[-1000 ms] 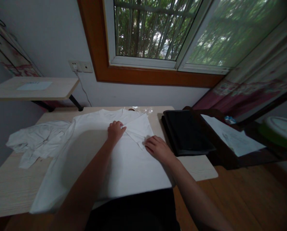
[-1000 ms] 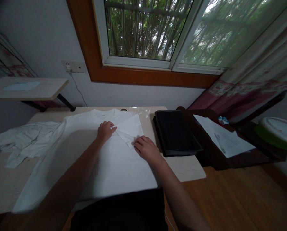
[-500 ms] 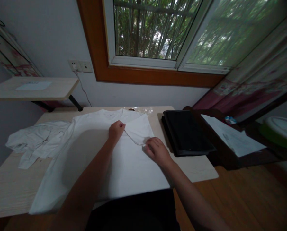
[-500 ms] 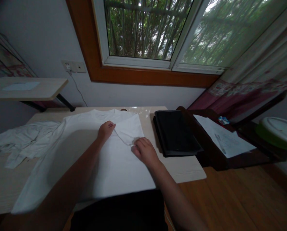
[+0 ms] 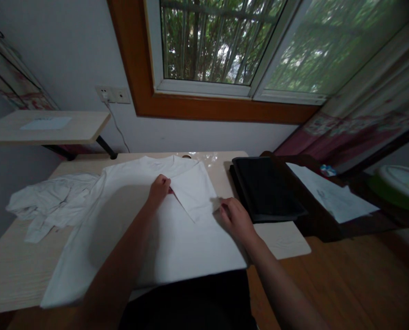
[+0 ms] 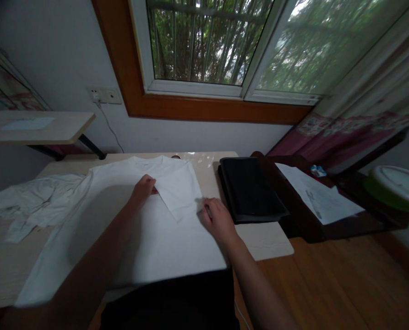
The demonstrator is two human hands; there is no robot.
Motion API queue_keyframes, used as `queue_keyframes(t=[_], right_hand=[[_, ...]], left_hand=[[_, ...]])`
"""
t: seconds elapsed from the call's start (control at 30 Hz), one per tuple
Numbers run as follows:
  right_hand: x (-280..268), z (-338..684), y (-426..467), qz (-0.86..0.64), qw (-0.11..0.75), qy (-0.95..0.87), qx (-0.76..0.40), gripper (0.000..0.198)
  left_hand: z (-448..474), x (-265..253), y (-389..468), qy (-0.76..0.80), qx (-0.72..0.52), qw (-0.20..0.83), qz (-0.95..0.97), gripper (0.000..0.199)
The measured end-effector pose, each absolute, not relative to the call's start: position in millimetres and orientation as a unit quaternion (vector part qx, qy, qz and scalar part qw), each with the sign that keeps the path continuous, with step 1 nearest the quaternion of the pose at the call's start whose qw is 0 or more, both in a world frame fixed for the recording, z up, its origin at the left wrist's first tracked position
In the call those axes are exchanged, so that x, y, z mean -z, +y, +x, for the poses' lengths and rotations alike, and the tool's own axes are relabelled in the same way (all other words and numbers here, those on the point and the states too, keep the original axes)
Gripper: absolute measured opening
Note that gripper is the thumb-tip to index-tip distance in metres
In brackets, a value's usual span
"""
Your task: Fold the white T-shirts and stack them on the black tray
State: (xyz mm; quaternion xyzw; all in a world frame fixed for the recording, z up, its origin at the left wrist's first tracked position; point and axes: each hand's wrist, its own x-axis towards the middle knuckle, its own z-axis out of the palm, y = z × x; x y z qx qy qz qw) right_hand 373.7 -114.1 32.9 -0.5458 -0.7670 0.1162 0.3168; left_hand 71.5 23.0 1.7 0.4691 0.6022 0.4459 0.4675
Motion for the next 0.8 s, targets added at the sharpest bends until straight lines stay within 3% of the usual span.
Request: queue_keyframes(t=[0.2, 0.4, 0.53, 0.8], right_hand=[[-17, 389, -110, -0.553, 0.33, -0.751, -0.146, 0.043], [-13, 387, -106, -0.59, 0.324, -0.717, -0.179, 0.019], [-15, 383, -104, -0.62, 0.322, -0.692, -0.183, 0.014], [-19, 381, -108, -0.616, 0.235, -0.751, -0.028, 0.034]], left_hand=[[60, 1, 14, 0.592, -0.442, 0.5, 0.452, 0.013], [66, -6, 10, 0.57, -0.457, 0.536, 0.423, 0.013], [68, -6, 10, 0.579, -0.468, 0.532, 0.404, 0.011], [61, 1, 12, 0.61, -0.439, 0.494, 0.437, 0.012]])
